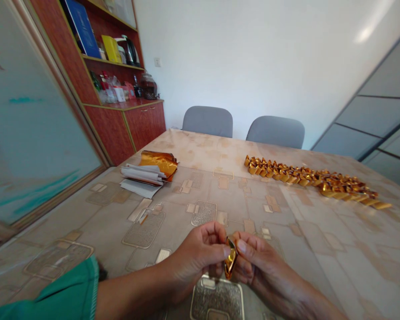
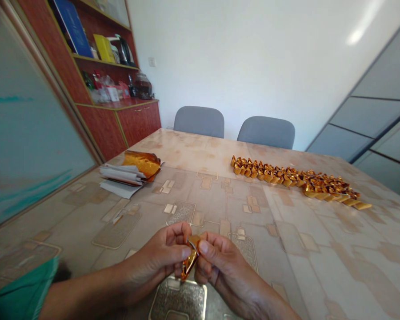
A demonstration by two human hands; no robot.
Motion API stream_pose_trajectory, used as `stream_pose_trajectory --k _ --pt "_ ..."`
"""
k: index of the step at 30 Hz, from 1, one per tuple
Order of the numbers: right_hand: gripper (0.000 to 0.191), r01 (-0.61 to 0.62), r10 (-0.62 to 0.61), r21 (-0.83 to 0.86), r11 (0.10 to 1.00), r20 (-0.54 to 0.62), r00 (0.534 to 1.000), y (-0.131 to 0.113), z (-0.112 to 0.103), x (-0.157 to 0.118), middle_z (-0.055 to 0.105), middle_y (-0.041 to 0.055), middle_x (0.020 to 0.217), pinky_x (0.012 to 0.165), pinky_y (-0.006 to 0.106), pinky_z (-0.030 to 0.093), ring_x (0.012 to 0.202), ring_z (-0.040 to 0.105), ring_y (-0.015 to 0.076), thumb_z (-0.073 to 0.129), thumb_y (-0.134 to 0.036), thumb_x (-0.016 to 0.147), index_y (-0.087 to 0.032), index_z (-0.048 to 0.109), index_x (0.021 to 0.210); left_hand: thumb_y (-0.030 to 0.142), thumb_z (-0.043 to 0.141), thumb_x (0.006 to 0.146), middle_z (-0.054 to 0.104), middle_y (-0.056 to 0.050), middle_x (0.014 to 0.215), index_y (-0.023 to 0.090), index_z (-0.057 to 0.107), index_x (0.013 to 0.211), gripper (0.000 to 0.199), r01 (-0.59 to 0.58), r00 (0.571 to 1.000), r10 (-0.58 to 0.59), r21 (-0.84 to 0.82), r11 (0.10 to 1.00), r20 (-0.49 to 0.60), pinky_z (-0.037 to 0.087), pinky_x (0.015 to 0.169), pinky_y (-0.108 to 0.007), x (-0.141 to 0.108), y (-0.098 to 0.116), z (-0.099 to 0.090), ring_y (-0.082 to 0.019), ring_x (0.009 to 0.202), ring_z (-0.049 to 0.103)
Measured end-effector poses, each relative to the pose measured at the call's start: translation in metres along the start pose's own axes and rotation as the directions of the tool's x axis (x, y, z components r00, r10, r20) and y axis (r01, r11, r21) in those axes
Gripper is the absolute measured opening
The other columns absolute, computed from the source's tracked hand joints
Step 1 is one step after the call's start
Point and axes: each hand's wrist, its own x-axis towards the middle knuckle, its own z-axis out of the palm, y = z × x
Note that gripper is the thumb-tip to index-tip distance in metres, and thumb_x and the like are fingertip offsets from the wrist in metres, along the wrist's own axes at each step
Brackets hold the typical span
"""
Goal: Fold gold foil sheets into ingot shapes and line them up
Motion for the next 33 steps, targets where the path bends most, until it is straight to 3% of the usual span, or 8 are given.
stream_pose_trajectory --k 4,17,23,28,33 --pt "0.026 -0.007 0.007 -0.001 1.000 -0.001 1.000 0.0008 -0.0004 0.0000 0.045 -0.0046 0.057 0.057 0.023 0.032 0.054 0.037 0.0088 0.066 -0.033 0.092 -0.014 0.059 0.076 0.022 0.077 0.062 0.058 0.003 0.067 0.018 0.049 0.078 0.033 0.002 0.999 0.001 0.067 0.998 -0.047 0.036 0.051 -0.020 -0.0003 0.0002 0.0008 -0.009 0.054 0.053" --pt "0.028 -0.038 0.038 -0.025 0.999 -0.005 0.999 0.0016 -0.0024 0.0011 0.044 -0.0048 0.057 0.056 0.024 0.030 0.054 0.036 0.0094 0.068 -0.038 0.090 -0.015 0.059 0.076 0.028 0.075 0.065 0.058 0.003 0.067 0.018 0.049 0.081 0.032 0.026 0.999 -0.021 0.115 0.993 -0.046 0.038 0.053 -0.021 -0.0020 0.0012 -0.0002 -0.006 0.051 0.047" --pt "0.029 -0.029 0.029 -0.016 0.999 0.003 1.000 -0.0002 0.0012 0.0002 0.043 -0.0047 0.058 0.055 0.024 0.030 0.055 0.036 0.0097 0.068 -0.039 0.090 -0.016 0.059 0.074 0.039 0.075 0.066 0.054 0.006 0.058 0.018 0.049 0.079 0.036 -0.021 0.996 0.033 0.133 0.991 -0.082 0.038 0.049 -0.020 -0.0017 -0.0003 0.0020 -0.006 0.046 0.045" --pt "0.029 -0.046 0.046 -0.020 0.999 -0.012 0.999 -0.0006 0.0010 0.0002 0.044 -0.0050 0.058 0.055 0.023 0.029 0.055 0.035 0.0092 0.070 -0.039 0.088 -0.016 0.059 0.075 0.037 0.072 0.068 0.054 0.006 0.057 0.019 0.048 0.079 0.031 -0.027 0.992 0.051 0.192 0.981 -0.118 0.036 0.047 -0.020 -0.0006 -0.0007 0.0035 -0.007 0.045 0.045" --pt "0.032 -0.055 0.055 -0.019 0.998 -0.011 0.998 -0.0026 0.0016 0.0003 0.043 -0.0050 0.058 0.057 0.024 0.031 0.055 0.035 0.0094 0.072 -0.041 0.086 -0.016 0.057 0.071 0.035 0.071 0.070 0.054 0.006 0.061 0.020 0.048 0.081 0.031 0.009 0.998 -0.002 0.128 0.992 -0.056 0.035 0.050 -0.020 -0.0043 0.0051 0.0037 -0.006 0.048 0.045"
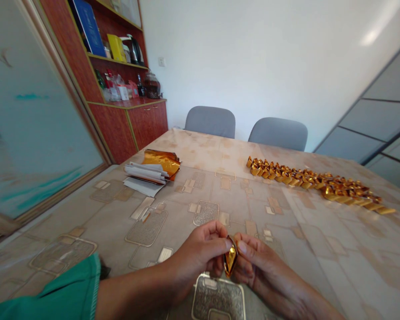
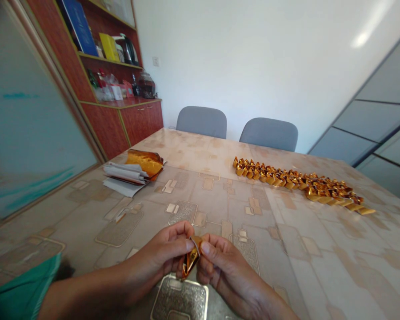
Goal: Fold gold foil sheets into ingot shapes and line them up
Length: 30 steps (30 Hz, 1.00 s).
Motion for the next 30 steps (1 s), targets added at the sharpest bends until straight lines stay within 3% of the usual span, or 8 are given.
stream_pose_trajectory --k 3,12,18,21,24,30 --pt "0.033 0.004 -0.004 0.011 1.000 0.002 1.000 -0.0004 0.0004 -0.0008 0.041 -0.0053 0.058 0.058 0.024 0.031 0.055 0.034 0.0096 0.072 -0.042 0.086 -0.017 0.057 0.070 0.033 0.072 0.069 0.056 0.004 0.066 0.019 0.049 0.084 0.031 0.021 0.998 -0.020 -0.016 1.000 0.052 0.035 0.051 -0.020 -0.0013 0.0021 -0.0015 -0.006 0.050 0.046" --pt "0.031 -0.009 0.010 0.019 1.000 -0.021 1.000 0.0010 -0.0017 0.0005 0.045 -0.0040 0.059 0.058 0.024 0.032 0.057 0.037 0.0097 0.074 -0.039 0.085 -0.015 0.059 0.072 0.020 0.066 0.064 0.056 0.005 0.067 0.019 0.049 0.082 0.025 0.016 1.000 -0.015 0.069 0.998 -0.008 0.035 0.052 -0.023 0.0025 -0.0021 -0.0037 -0.007 0.051 0.046" --pt "0.025 0.038 -0.034 0.142 0.989 -0.030 0.999 -0.0043 0.0008 -0.0019 0.044 -0.0058 0.058 0.057 0.021 0.034 0.054 0.035 0.0076 0.075 -0.036 0.085 -0.016 0.063 0.076 0.033 0.070 0.076 0.053 0.004 0.069 0.017 0.053 0.095 0.030 0.029 0.998 -0.022 -0.119 0.992 0.062 0.034 0.056 -0.022 -0.0041 0.0048 -0.0042 -0.008 0.058 0.046" --pt "0.020 0.134 -0.110 0.219 0.967 -0.118 0.987 -0.0034 -0.0017 -0.0029 0.050 -0.0058 0.062 0.059 0.021 0.037 0.056 0.041 0.0074 0.080 -0.033 0.080 -0.019 0.066 0.083 0.032 0.078 0.072 0.058 0.000 0.085 0.018 0.055 0.103 0.041 0.035 0.986 -0.004 -0.186 0.982 0.164 0.035 0.059 -0.022 -0.0045 0.0024 -0.0057 -0.010 0.068 0.050" --pt "0.028 0.166 -0.141 0.144 0.975 -0.173 0.975 -0.0012 -0.0038 -0.0035 0.063 -0.0005 0.078 0.063 0.024 0.041 0.070 0.053 0.0114 0.086 -0.037 0.072 -0.021 0.069 0.087 0.021 0.083 0.066 0.060 -0.003 0.105 0.019 0.057 0.108 0.050 0.028 0.981 0.011 -0.194 0.981 0.194 0.034 0.059 -0.021 -0.0035 -0.0012 -0.0060 -0.010 0.075 0.053" --pt "0.028 0.169 -0.185 -0.092 0.981 -0.198 0.963 0.0054 -0.0035 -0.0041 0.069 0.0016 0.083 0.072 0.029 0.045 0.076 0.058 0.0153 0.091 -0.035 0.064 -0.020 0.074 0.082 0.017 0.087 0.064 0.063 -0.005 0.102 0.020 0.056 0.111 0.056 0.015 0.993 0.029 -0.360 0.933 0.117 0.037 0.069 -0.023 -0.0042 -0.0018 -0.0047 -0.014 0.086 0.060"
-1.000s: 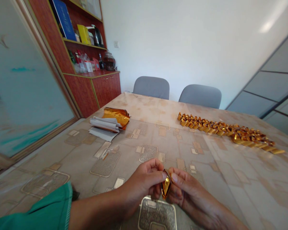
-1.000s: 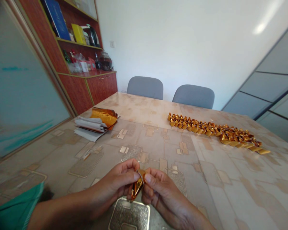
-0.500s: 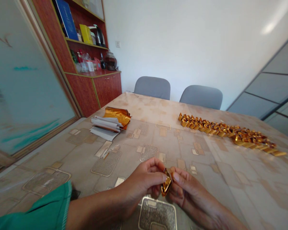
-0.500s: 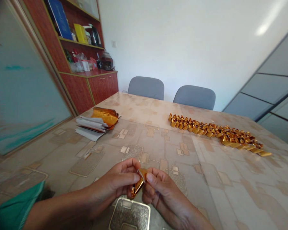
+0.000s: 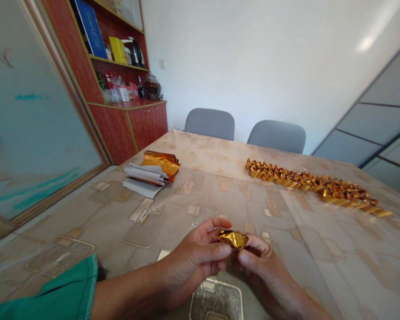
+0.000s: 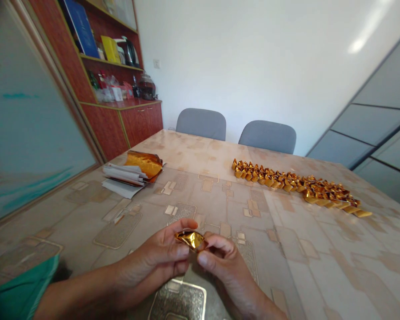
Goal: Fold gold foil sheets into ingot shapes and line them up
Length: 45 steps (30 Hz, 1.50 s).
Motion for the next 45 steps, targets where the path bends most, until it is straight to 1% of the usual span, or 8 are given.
stream_pose_trajectory --k 6,12,15,17,23,30,39,45 --pt "0.019 0.115 -0.116 0.013 0.993 0.053 0.992 0.000 0.008 0.000 0.067 0.0001 0.079 0.075 0.032 0.047 0.078 0.062 0.0169 0.088 -0.029 0.067 -0.022 0.074 0.076 0.017 0.088 0.064 0.063 -0.003 0.100 0.022 0.053 0.115 0.061 0.030 0.998 -0.021 -0.147 0.989 0.066 0.038 0.068 -0.021 -0.001 -0.006 0.001 -0.011 0.080 0.060" --pt "0.029 -0.134 0.082 0.174 0.976 0.278 0.957 -0.008 0.007 -0.003 0.064 0.0020 0.073 0.071 0.030 0.046 0.071 0.062 0.0153 0.076 -0.043 0.080 -0.016 0.072 0.089 0.023 0.087 0.067 0.064 -0.001 0.086 0.020 0.055 0.112 0.056 0.051 0.982 -0.039 -0.062 0.997 0.185 0.037 0.062 -0.020 0.001 0.001 -0.005 -0.008 0.063 0.055" --pt "0.037 -0.199 0.116 0.264 0.944 0.300 0.947 -0.006 0.002 -0.002 0.056 -0.0019 0.061 0.061 0.025 0.043 0.059 0.055 0.0112 0.064 -0.052 0.089 -0.016 0.068 0.081 0.024 0.086 0.065 0.065 -0.002 0.085 0.020 0.057 0.110 0.054 0.095 0.968 -0.111 0.081 0.992 0.225 0.037 0.058 -0.021 0.004 0.007 -0.007 -0.007 0.056 0.053" --pt "0.032 -0.201 0.128 0.251 0.947 0.278 0.952 -0.003 0.001 -0.001 0.054 -0.0029 0.060 0.059 0.023 0.042 0.059 0.055 0.0107 0.069 -0.047 0.087 -0.016 0.065 0.080 0.025 0.086 0.064 0.065 -0.003 0.088 0.019 0.057 0.110 0.055 0.098 0.966 -0.125 0.127 0.987 0.228 0.037 0.059 -0.022 0.004 0.007 -0.007 -0.010 0.061 0.057" --pt "0.031 -0.172 0.128 0.197 0.965 0.218 0.967 -0.004 0.007 -0.002 0.070 0.0042 0.084 0.073 0.030 0.048 0.075 0.067 0.0166 0.083 -0.036 0.076 -0.017 0.060 0.081 0.027 0.083 0.067 0.059 -0.001 0.093 0.022 0.054 0.117 0.058 0.009 0.994 -0.016 0.064 0.998 0.110 0.040 0.064 -0.024 0.001 -0.001 -0.003 -0.013 0.075 0.060" --pt "0.028 -0.158 0.119 0.119 0.980 0.284 0.951 -0.007 0.013 -0.002 0.074 0.0083 0.084 0.071 0.025 0.043 0.079 0.068 0.0173 0.081 -0.036 0.078 -0.013 0.067 0.086 0.021 0.075 0.063 0.057 0.002 0.083 0.020 0.056 0.100 0.041 -0.016 0.998 0.034 0.281 0.959 -0.060 0.034 0.054 -0.021 -0.002 -0.002 0.004 -0.010 0.064 0.054" --pt "0.027 -0.190 0.152 0.128 0.973 0.262 0.953 -0.004 0.007 -0.001 0.073 0.0070 0.084 0.076 0.029 0.046 0.079 0.067 0.0172 0.081 -0.034 0.078 -0.012 0.071 0.090 0.028 0.074 0.063 0.061 0.001 0.078 0.017 0.057 0.096 0.038 -0.007 0.999 0.016 0.262 0.965 -0.032 0.035 0.056 -0.022 -0.002 0.003 0.006 -0.009 0.060 0.052" --pt "0.023 -0.194 0.153 0.139 0.971 0.265 0.952 -0.004 0.006 0.000 0.073 0.0067 0.085 0.075 0.026 0.046 0.080 0.066 0.0154 0.081 -0.031 0.079 -0.012 0.071 0.088 0.029 0.068 0.063 0.056 0.004 0.062 0.016 0.058 0.082 0.025 -0.011 0.993 0.051 0.352 0.936 -0.103 0.036 0.055 -0.022 0.000 0.003 0.009 -0.007 0.053 0.047"
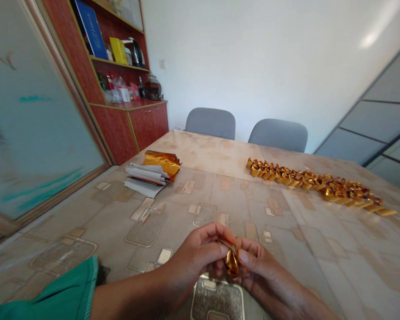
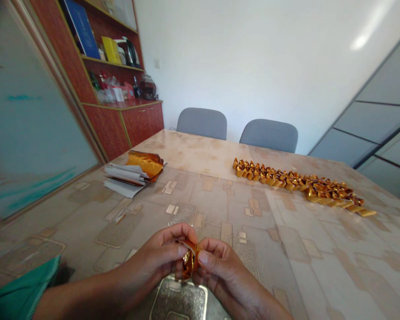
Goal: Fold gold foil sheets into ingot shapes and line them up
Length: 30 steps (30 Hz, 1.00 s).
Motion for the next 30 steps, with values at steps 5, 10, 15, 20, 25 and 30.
stream_pose_trajectory --k 5,10,15,20,25,30 --pt "0.028 -0.012 0.012 0.001 1.000 -0.032 0.999 0.001 0.000 0.000 0.073 0.0049 0.083 0.075 0.026 0.046 0.077 0.066 0.0146 0.084 -0.032 0.075 -0.013 0.072 0.092 0.026 0.070 0.062 0.060 0.003 0.068 0.017 0.058 0.083 0.026 -0.001 1.000 0.000 0.057 0.998 0.017 0.034 0.053 -0.020 -0.001 0.000 0.000 -0.009 0.057 0.052" --pt "0.028 -0.015 0.015 -0.043 0.999 -0.010 1.000 0.000 0.002 0.001 0.073 0.0080 0.084 0.074 0.028 0.046 0.080 0.067 0.0179 0.081 -0.033 0.079 -0.012 0.072 0.094 0.022 0.068 0.063 0.059 0.003 0.065 0.017 0.057 0.082 0.023 0.024 1.000 -0.025 0.072 0.997 0.012 0.032 0.052 -0.020 -0.001 -0.001 -0.001 -0.007 0.054 0.048" --pt "0.023 -0.006 0.005 0.016 1.000 0.010 1.000 -0.005 -0.002 0.000 0.073 0.0070 0.092 0.081 0.031 0.048 0.085 0.067 0.0177 0.076 -0.032 0.083 -0.014 0.073 0.096 0.028 0.075 0.069 0.063 -0.001 0.089 0.020 0.057 0.109 0.044 -0.032 0.989 0.030 0.011 0.999 0.145 0.037 0.056 -0.021 -0.002 0.001 -0.009 -0.011 0.070 0.055" --pt "0.025 -0.008 0.013 0.054 0.999 -0.102 0.995 -0.006 -0.010 -0.001 0.072 0.0047 0.095 0.075 0.025 0.046 0.080 0.063 0.0129 0.081 -0.030 0.079 -0.016 0.074 0.098 0.030 0.077 0.071 0.065 -0.004 0.097 0.023 0.052 0.119 0.054 -0.040 0.978 0.021 0.085 0.996 0.207 0.036 0.055 -0.022 -0.002 0.002 -0.016 -0.009 0.065 0.052" --pt "0.016 0.005 -0.003 0.050 0.999 -0.028 1.000 -0.006 -0.005 0.000 0.072 0.0031 0.085 0.072 0.024 0.045 0.078 0.063 0.0130 0.077 -0.028 0.082 -0.017 0.075 0.093 0.035 0.068 0.079 0.061 0.000 0.077 0.017 0.060 0.103 0.031 -0.072 0.991 0.056 0.140 0.987 0.119 0.039 0.058 -0.023 0.002 0.000 -0.014 -0.009 0.060 0.052" --pt "0.014 0.022 -0.022 0.015 1.000 0.029 0.999 -0.006 0.002 0.002 0.074 0.0056 0.090 0.076 0.025 0.044 0.084 0.065 0.0151 0.073 -0.028 0.086 -0.016 0.075 0.093 0.032 0.065 0.078 0.060 0.002 0.069 0.017 0.059 0.091 0.021 -0.115 0.993 0.112 0.196 0.974 0.029 0.038 0.055 -0.023 0.003 -0.002 -0.008 -0.009 0.056 0.051"
